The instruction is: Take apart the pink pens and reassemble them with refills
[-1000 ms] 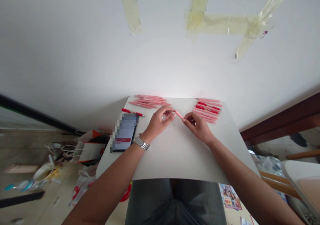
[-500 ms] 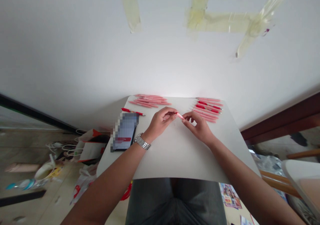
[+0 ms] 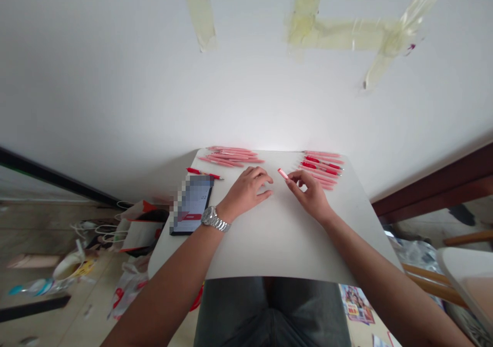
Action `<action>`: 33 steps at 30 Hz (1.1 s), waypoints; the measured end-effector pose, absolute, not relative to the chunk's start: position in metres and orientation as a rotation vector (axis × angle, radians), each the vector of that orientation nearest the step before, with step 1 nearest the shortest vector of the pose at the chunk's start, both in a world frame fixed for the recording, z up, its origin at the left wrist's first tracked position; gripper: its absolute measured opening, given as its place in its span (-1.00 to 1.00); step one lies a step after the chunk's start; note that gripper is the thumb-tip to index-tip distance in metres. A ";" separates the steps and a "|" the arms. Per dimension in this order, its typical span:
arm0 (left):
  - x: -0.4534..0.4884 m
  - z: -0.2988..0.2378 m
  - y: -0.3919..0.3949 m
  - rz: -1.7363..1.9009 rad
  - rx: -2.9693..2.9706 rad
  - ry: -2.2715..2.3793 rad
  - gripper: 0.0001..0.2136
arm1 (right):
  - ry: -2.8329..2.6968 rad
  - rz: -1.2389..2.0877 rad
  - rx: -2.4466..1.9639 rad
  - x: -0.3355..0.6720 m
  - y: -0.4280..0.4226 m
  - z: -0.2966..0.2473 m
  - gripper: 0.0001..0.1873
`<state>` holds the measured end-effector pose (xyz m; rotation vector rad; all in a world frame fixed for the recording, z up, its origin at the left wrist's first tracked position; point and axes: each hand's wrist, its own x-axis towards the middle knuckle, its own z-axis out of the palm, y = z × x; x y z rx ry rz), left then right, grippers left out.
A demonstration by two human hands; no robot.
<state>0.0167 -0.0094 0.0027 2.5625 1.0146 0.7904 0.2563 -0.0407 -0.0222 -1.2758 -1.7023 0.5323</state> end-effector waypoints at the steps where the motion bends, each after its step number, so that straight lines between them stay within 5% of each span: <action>1: 0.017 0.001 -0.009 0.760 2.581 1.008 -0.80 | -1.692 0.528 -1.284 0.257 -0.040 -0.022 -0.67; 21: 0.023 -0.008 -0.008 0.616 2.773 0.929 -0.93 | -1.655 0.551 -1.275 0.257 -0.039 -0.024 -0.64; 33: 0.021 0.000 -0.008 0.976 2.327 1.056 -0.90 | -1.672 0.596 -1.259 0.257 -0.040 -0.027 -0.66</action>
